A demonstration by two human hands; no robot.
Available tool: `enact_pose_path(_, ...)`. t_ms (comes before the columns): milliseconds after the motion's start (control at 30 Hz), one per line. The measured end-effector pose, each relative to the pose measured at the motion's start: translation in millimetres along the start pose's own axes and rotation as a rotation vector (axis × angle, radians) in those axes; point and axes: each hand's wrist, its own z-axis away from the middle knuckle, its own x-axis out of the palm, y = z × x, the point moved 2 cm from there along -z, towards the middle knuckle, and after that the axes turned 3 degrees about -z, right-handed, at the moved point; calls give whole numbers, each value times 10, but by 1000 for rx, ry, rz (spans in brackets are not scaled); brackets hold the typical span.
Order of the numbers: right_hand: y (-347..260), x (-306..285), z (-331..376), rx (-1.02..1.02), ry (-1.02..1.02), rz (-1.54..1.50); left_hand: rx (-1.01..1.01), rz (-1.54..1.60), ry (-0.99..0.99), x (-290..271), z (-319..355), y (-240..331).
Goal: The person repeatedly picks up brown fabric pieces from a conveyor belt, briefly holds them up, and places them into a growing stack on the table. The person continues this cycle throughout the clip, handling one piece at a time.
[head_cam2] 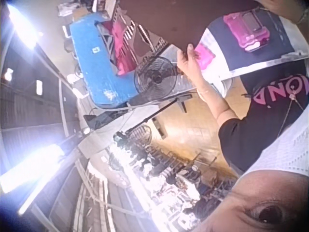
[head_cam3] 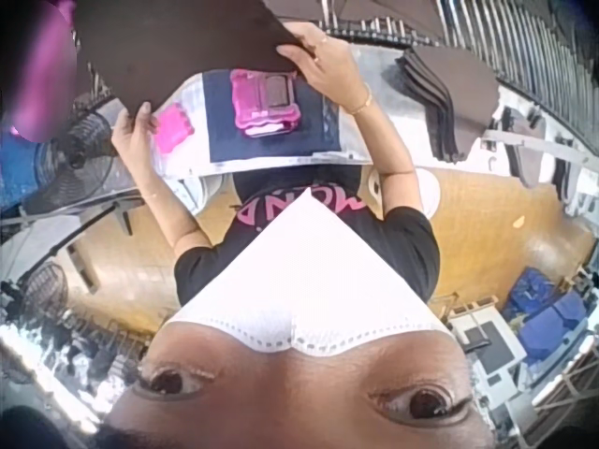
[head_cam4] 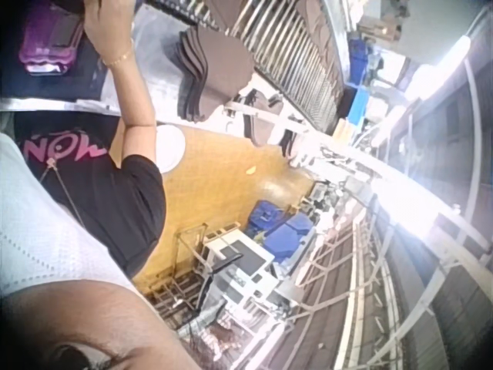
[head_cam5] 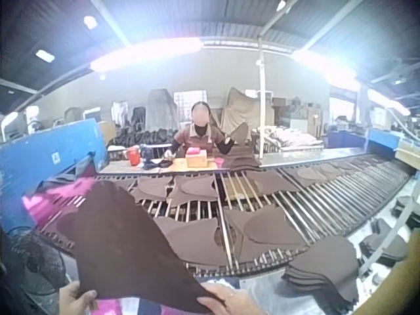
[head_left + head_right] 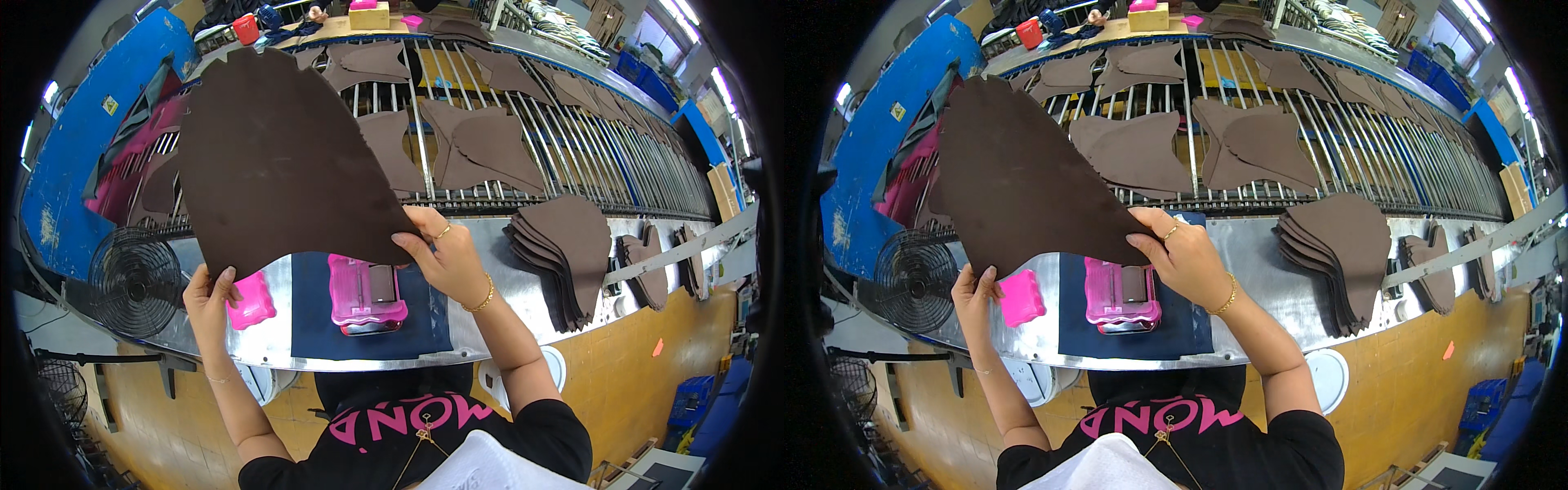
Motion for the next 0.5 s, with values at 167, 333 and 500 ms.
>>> enact_pose_path(167, 29, -11, 12, 16, 0, -6, -20, 5, 0, 8, 0, -38)
enact_pose_path(333, 22, -34, 14, 16, 2, -11, 0, -9, -12, 29, 1, -27)
enact_pose_path(500, 1, -66, 27, 23, -11, -1, 6, -25, -25, 29, 3, -27)
